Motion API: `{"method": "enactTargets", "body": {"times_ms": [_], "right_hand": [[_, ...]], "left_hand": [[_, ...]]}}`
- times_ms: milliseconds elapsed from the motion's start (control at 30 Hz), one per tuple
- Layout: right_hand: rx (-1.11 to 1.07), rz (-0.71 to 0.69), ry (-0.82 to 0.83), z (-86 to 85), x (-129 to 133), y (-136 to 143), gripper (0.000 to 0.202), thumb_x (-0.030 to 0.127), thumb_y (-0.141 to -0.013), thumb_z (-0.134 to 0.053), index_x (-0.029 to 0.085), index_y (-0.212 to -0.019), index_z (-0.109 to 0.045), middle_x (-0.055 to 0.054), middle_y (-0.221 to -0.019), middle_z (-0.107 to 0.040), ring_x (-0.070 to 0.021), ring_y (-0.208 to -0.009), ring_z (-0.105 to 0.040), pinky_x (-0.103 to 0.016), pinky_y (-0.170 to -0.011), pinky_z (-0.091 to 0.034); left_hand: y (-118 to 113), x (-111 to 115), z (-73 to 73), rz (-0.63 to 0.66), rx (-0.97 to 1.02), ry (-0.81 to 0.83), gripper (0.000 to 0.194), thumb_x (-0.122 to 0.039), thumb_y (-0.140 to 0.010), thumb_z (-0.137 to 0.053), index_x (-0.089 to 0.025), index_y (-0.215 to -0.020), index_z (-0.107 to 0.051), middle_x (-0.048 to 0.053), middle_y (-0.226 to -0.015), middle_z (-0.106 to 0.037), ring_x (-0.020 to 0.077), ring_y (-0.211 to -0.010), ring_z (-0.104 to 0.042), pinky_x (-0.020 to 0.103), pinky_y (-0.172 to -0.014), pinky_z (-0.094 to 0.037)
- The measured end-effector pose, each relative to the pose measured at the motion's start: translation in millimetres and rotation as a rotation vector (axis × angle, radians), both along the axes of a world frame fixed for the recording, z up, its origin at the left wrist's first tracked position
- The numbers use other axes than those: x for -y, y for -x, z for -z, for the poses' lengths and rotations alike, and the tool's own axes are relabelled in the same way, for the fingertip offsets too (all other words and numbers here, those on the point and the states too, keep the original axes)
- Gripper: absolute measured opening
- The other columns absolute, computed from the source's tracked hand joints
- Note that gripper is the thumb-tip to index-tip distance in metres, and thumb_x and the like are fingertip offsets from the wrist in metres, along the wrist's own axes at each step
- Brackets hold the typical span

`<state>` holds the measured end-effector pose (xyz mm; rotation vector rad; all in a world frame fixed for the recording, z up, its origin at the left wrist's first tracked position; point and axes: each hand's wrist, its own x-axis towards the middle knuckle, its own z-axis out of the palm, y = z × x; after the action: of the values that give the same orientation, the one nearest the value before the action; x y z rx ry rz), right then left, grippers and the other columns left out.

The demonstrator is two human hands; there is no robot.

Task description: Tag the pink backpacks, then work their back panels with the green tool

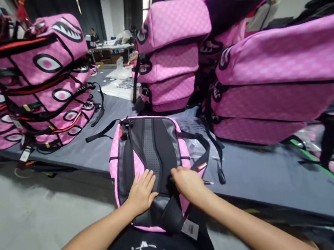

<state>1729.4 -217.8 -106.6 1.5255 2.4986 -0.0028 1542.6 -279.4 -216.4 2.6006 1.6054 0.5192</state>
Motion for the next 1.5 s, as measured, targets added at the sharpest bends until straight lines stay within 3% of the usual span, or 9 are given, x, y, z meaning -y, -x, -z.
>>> {"method": "enactTargets", "body": {"times_ms": [133,267,433,600,800,933,1300,1400,1500], "right_hand": [[-0.107,0.408,0.030,11.7,-12,-50,0.037,0.029,-0.097,-0.041,0.004,-0.123,-0.048,-0.021,-0.098,-0.069,-0.0297,-0.086,-0.071,-0.032,-0.064,-0.047],[-0.269,0.574,0.155,26.7,-17,-68,0.037,0.045,-0.096,-0.046,0.014,-0.116,-0.052,-0.013,-0.096,-0.072,-0.0265,-0.091,-0.070,-0.028,-0.064,-0.039],[-0.288,0.477,0.037,36.2,4,-66,0.019,0.029,-0.096,-0.046,0.016,-0.107,-0.053,-0.010,-0.085,-0.072,-0.0237,-0.078,-0.068,-0.028,-0.059,-0.029],[-0.330,0.443,0.044,44.1,9,-76,0.016,0.031,-0.097,-0.045,0.017,-0.099,-0.052,-0.008,-0.077,-0.069,-0.0213,-0.070,-0.066,-0.027,-0.056,-0.023],[-0.340,0.413,0.056,50.6,0,-80,0.015,0.031,-0.096,-0.047,0.017,-0.097,-0.051,-0.007,-0.075,-0.068,-0.0203,-0.066,-0.064,-0.026,-0.055,-0.021],[-0.336,0.396,0.060,53.1,-1,-80,0.015,0.030,-0.096,-0.048,0.016,-0.098,-0.051,-0.007,-0.075,-0.068,-0.0207,-0.066,-0.065,-0.027,-0.055,-0.021],[-0.310,0.402,0.062,54.1,-4,-80,0.014,0.030,-0.096,-0.048,0.016,-0.100,-0.051,-0.006,-0.075,-0.068,-0.0209,-0.065,-0.065,-0.027,-0.054,-0.022],[-0.312,0.392,0.058,54.8,-4,-81,0.015,0.030,-0.096,-0.047,0.016,-0.100,-0.051,-0.007,-0.075,-0.068,-0.0209,-0.065,-0.065,-0.027,-0.054,-0.023],[-0.325,0.387,0.052,56.5,-3,-82,0.016,0.031,-0.097,-0.047,0.016,-0.101,-0.052,-0.007,-0.077,-0.069,-0.0212,-0.066,-0.066,-0.027,-0.054,-0.024]], "left_hand": [[-11,15,20.4,0.006,0.009,-0.112,0.054,-0.037,-0.095,-0.041,-0.023,-0.147,-0.041,0.012,-0.150,-0.043,0.0311,-0.138,-0.043,0.054,-0.109,-0.043],[-35,4,-18.8,0.033,0.043,-0.167,0.045,-0.036,-0.093,-0.043,-0.025,-0.136,-0.054,0.012,-0.139,-0.056,0.0301,-0.129,-0.053,0.051,-0.100,-0.050],[-65,-99,-101.6,0.208,0.017,-0.257,0.035,-0.029,-0.097,-0.040,-0.023,-0.127,-0.057,0.005,-0.138,-0.057,0.0212,-0.140,-0.039,0.047,-0.120,-0.029],[-45,-200,-154.6,-0.118,0.186,-0.390,0.035,-0.030,-0.086,-0.065,-0.016,-0.118,-0.060,0.011,-0.127,-0.061,0.0267,-0.127,-0.051,0.050,-0.114,-0.030],[-21,-229,-140.7,-0.061,0.340,-0.192,0.025,-0.022,-0.078,-0.074,-0.017,-0.101,-0.065,0.006,-0.109,-0.071,0.0204,-0.104,-0.063,0.036,-0.096,-0.047],[-26,-231,-126.3,-0.069,0.440,-0.253,0.018,-0.020,-0.078,-0.074,-0.018,-0.094,-0.066,0.004,-0.108,-0.071,0.0185,-0.104,-0.063,0.034,-0.097,-0.044],[-46,-248,-125.4,-0.263,0.512,-0.153,0.008,-0.019,-0.081,-0.068,-0.018,-0.074,-0.063,0.000,-0.088,-0.068,0.0184,-0.093,-0.058,0.036,-0.091,-0.040],[-33,-263,-132.7,-0.348,0.777,-0.087,0.016,-0.020,-0.085,-0.062,-0.017,-0.070,-0.059,0.000,-0.075,-0.063,0.0139,-0.079,-0.058,0.028,-0.080,-0.044],[11,-267,-152.6,-0.517,1.130,-0.045,0.030,-0.036,-0.095,-0.047,-0.017,-0.074,-0.057,0.000,-0.070,-0.059,0.0111,-0.065,-0.056,0.023,-0.066,-0.045]]}}
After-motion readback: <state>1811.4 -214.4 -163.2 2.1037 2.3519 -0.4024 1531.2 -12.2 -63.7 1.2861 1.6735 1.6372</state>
